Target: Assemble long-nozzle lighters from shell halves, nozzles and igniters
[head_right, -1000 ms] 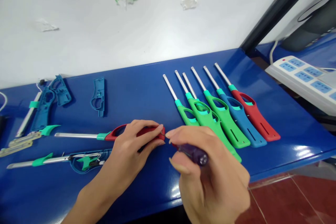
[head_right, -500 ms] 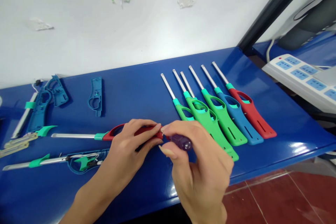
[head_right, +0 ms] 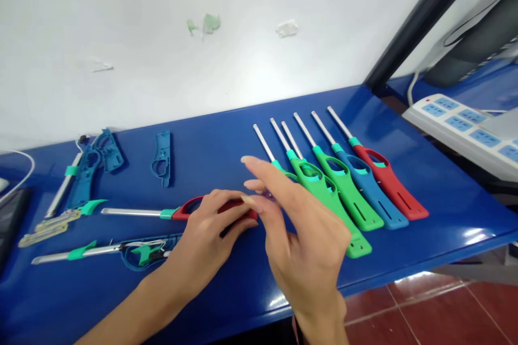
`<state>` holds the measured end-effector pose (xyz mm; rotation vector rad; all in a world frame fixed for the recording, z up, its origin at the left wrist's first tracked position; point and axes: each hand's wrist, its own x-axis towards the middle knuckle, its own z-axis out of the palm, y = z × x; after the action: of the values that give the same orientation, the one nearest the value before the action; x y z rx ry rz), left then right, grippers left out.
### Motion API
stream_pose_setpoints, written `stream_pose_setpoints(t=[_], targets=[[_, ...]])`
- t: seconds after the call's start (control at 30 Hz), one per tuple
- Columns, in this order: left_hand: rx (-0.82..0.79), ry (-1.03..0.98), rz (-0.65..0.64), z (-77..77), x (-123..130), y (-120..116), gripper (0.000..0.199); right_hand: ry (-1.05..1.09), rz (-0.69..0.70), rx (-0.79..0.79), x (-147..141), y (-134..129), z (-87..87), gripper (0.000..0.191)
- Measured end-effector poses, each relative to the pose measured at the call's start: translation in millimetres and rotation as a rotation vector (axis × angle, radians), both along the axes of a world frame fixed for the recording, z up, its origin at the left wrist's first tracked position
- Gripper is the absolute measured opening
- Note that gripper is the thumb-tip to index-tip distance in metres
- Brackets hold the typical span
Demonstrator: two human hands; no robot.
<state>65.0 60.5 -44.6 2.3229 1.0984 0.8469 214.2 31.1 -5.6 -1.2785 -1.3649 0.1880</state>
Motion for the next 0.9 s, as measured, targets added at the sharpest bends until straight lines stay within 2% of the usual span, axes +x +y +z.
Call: stream_pose_setpoints(t=[0.2,0.27,0.33,0.4,0.5,0.6,0.73,0.9], targets=[[0.058,0.009,-0.04,-5.6,-2,2,0.016,0.075,0.238,-0.024,3,1,7.6,0.043],[0.053,0.014,-0.041,-5.1,-1,2,0.015,0.091,0.209,0.06,-1,4,7.5,0.04],[0.052,0.014,-0.044,-5.1,-1,2,0.015,0.11,0.123,0.123,-5,6,8.0,0.035],[0.061,-0.004,-0.043,-6.4,-1,1,0.016,0.102,0.061,0.092,-7,5,10.1,0.032],[0.077,-0.035,-0.026,-10.1,0,1,0.018,0.048,0.073,0.029,-7,0,13.1,0.039],[0.076,-0.046,-0.014,-12.7,2,2,0.019,0.042,0.075,0.109,-2,-1,10.2,0.043],[0.07,-0.034,0.002,-11.4,2,3,0.018,-0.056,-0.051,0.137,7,4,3.6,0.028],[0.067,0.01,0.027,-9.0,1,3,0.017,-0.092,0.069,0.068,8,7,6.6,0.036]])
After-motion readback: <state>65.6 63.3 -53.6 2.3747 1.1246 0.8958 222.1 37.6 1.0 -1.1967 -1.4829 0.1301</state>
